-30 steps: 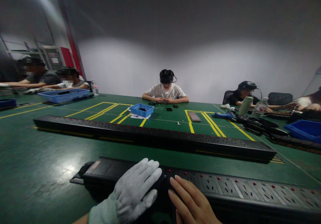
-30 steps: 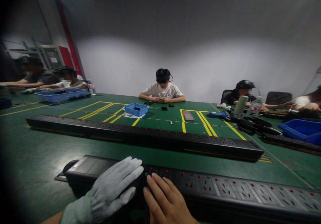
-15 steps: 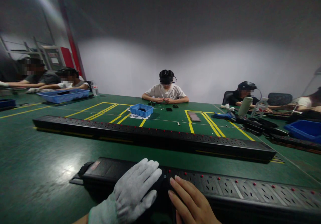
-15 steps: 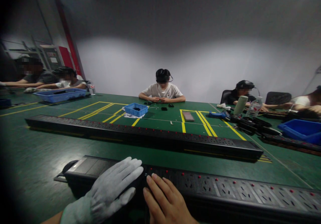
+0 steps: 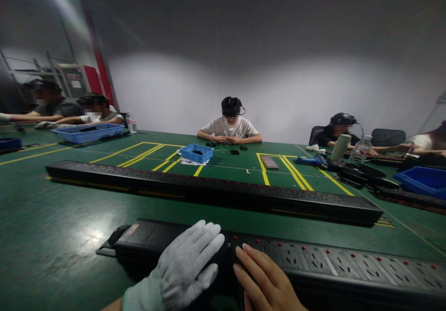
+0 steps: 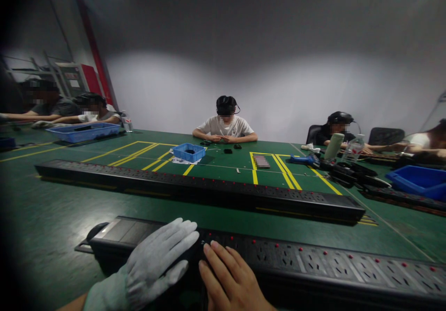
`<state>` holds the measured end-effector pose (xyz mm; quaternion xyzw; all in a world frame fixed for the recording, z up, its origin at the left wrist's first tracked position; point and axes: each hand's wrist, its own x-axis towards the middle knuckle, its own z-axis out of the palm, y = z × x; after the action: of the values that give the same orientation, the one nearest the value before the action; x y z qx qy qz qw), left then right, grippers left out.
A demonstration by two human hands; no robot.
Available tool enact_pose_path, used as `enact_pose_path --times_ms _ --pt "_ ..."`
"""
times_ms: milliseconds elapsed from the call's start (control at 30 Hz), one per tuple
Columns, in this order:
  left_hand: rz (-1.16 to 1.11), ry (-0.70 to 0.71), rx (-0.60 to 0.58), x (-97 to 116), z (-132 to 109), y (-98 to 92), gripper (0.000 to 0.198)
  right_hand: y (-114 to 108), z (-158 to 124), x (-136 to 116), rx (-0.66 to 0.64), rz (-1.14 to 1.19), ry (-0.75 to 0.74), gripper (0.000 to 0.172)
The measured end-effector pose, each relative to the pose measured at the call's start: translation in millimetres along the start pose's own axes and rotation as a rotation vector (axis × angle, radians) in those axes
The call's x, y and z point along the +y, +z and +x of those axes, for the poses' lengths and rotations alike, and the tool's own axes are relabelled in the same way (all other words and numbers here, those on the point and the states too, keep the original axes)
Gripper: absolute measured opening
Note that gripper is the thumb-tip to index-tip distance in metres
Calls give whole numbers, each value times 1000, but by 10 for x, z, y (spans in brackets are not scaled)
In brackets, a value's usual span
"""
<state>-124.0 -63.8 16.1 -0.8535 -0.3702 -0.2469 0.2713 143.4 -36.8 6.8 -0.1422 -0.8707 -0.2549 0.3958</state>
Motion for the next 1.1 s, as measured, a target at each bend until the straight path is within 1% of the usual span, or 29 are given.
enact_pose_path --times_ms 200,400,533,733,1100 --pt "-29 -13 16 -8 -5 20 50 26 -26 -5 8 0 -2 42" --pt "-28 10 12 -11 1 17 52 -7 26 1 12 2 -7 43" --pt "-25 12 33 -2 18 3 52 -14 36 -1 16 1 -10 41" --pt "-20 0 17 -1 3 14 50 -4 31 -4 34 0 -6 41" --pt "-26 6 14 -12 4 17 51 6 6 -5 9 -7 -7 39"
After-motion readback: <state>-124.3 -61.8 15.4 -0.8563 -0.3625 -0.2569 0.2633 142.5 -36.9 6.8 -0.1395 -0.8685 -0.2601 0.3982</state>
